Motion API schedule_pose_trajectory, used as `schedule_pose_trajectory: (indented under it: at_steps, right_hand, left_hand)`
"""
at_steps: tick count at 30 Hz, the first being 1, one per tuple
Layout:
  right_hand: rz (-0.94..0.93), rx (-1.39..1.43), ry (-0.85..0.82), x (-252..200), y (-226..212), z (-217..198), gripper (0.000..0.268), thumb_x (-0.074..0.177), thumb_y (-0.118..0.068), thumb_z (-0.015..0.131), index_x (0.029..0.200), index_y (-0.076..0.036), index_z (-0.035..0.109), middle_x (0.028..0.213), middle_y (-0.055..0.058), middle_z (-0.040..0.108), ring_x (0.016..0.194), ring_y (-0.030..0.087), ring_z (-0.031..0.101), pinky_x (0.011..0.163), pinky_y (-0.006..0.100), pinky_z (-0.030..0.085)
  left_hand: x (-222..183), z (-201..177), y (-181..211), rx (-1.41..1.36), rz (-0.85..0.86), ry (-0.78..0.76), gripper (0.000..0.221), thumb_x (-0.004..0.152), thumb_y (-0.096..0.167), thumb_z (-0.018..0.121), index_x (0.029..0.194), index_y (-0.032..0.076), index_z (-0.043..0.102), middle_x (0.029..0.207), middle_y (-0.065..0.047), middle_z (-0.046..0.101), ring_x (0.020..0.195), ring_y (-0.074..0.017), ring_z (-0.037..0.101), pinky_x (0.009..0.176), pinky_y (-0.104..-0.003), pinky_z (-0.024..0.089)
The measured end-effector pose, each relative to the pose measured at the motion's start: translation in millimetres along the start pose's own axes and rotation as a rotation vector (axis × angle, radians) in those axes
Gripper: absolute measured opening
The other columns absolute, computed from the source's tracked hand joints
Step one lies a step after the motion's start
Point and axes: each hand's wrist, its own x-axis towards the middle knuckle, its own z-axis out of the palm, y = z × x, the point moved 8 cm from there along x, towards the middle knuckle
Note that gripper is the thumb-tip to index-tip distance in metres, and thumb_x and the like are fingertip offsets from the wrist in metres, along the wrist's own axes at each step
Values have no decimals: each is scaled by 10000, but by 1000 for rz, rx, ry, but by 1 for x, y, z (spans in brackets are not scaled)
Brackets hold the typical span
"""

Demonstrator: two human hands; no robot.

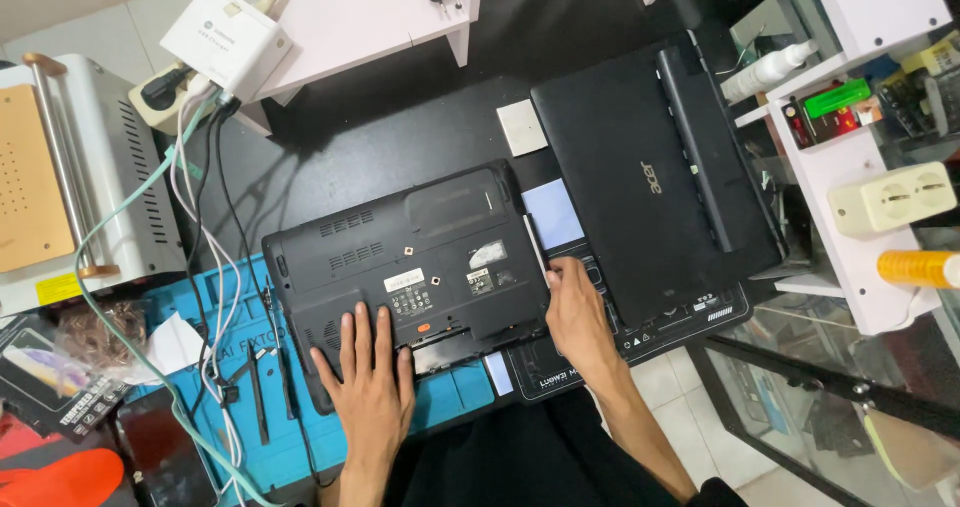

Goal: Disassembling a laptop by removing screws and components including the battery and hard drive.

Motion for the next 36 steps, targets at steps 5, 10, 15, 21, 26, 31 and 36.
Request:
schedule_pose_trajectory:
  at_steps: [5,10,15,21,26,31,36]
  right_hand:
    - [-3,-10,76,-2,11,-7,244,1057,-131,426,1179,53,531,1069,292,636,962,487,646,831,527,509]
    - [34,48,153,4,20,-8,262,1058,-200,514,1133,41,582,1029,268,688,943,446,669,814,494,520]
    - [148,171,138,8,33,-5,295,1016,-254,574,1074,31,623,898,208,736,792,339,727,731,426,550]
    - [240,262,103,2,44,1,303,1006,-246,576,1108,34,634,927,195,762,807,284,752,724,389,568]
    - [246,262,156,-1,45,0,312,1009,-231,587,1139,45,651,996,209,765,932,287,764,786,377,576]
    - [219,271,160,0,48,2,322,1009,-231,589,1146,55,649,1007,213,767,947,284,767,807,373,576]
    - [219,247,113,-1,49,8,328,1023,-239,577,1157,53,641,999,208,769,905,261,756,777,366,564]
  left_hand:
    - [-1,2,0,61,11,16,571,989,292,577,1527,128,480,1624,-112,405,1514,-292,354,1234,-646,133]
    - [0,2,-2,68,13,-4,574,981,267,586,1532,150,476,1631,-95,402,1510,-284,366,1236,-638,159]
    - [5,-17,-14,137,-9,5,559,968,263,574,1517,197,488,1622,-100,394,1497,-304,368,1206,-651,181]
    - [1,-43,-32,-81,-145,152,805,819,367,778,1497,75,457,1606,-254,349,1486,-442,324,1199,-562,308]
    - [0,-42,-48,-290,-412,38,1016,689,258,872,1544,40,368,1576,-245,386,1430,-421,389,1145,-466,372]
    - [6,-52,-51,-298,-456,35,988,648,180,895,1508,51,425,1508,-217,467,1401,-398,428,1133,-468,383]
    - [-3,-58,-62,-333,-473,86,957,649,163,883,1492,45,446,1461,-208,529,1347,-384,496,1119,-453,413]
